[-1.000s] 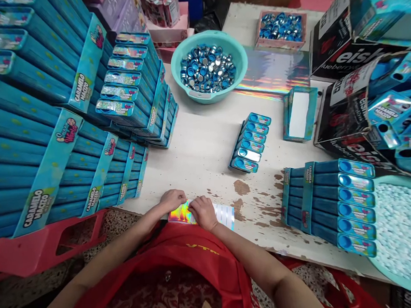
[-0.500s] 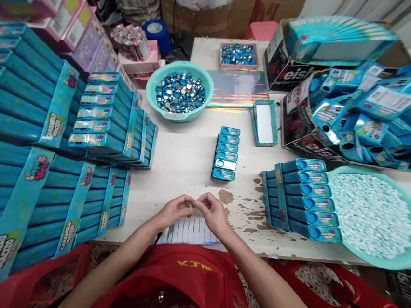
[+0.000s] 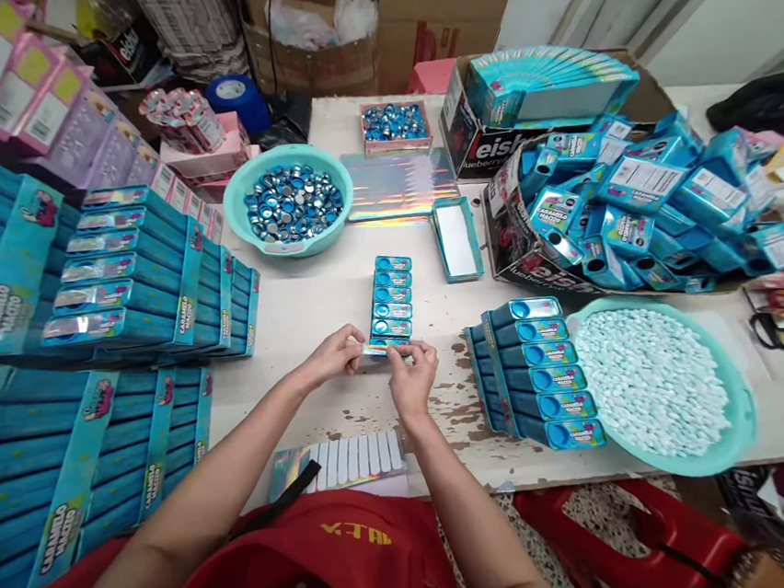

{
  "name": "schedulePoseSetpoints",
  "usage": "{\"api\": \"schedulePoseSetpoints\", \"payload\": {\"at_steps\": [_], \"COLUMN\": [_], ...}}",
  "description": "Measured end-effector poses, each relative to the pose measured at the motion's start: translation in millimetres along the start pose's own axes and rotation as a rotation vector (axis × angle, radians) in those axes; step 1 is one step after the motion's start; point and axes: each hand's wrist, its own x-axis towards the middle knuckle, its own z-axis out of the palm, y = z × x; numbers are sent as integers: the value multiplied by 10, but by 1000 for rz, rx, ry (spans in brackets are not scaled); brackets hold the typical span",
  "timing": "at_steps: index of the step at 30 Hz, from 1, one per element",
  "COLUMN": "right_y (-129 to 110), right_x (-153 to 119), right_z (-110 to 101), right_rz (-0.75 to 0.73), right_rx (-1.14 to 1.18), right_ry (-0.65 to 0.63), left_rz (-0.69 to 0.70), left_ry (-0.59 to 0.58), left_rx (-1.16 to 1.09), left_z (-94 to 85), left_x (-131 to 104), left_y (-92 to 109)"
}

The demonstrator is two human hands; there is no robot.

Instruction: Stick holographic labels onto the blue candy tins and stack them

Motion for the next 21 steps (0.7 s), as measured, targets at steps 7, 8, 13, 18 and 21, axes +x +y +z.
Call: {"api": "schedulePoseSetpoints", "payload": {"at_steps": [7,8,13,18,21], "right_y": [103,118,182,173,151], "right_x": [102,109,99,109,171], "right_z": [101,116,142,117,92], "right_rz": [121,119,171,177,139], "right_rx": [60,45,37,80,-54], "right_ry": [-6,4,86,46,14], "left_rz": [51,55,-59,-50,30], "left_ry": [49,53,115,309,225], "left_rx": [172,174,271,336,268], "left_z": [45,61,120,371,520], "left_x": [206,224,222,84,18], "left_y": [-123,-133,-208,-320,-345]}}
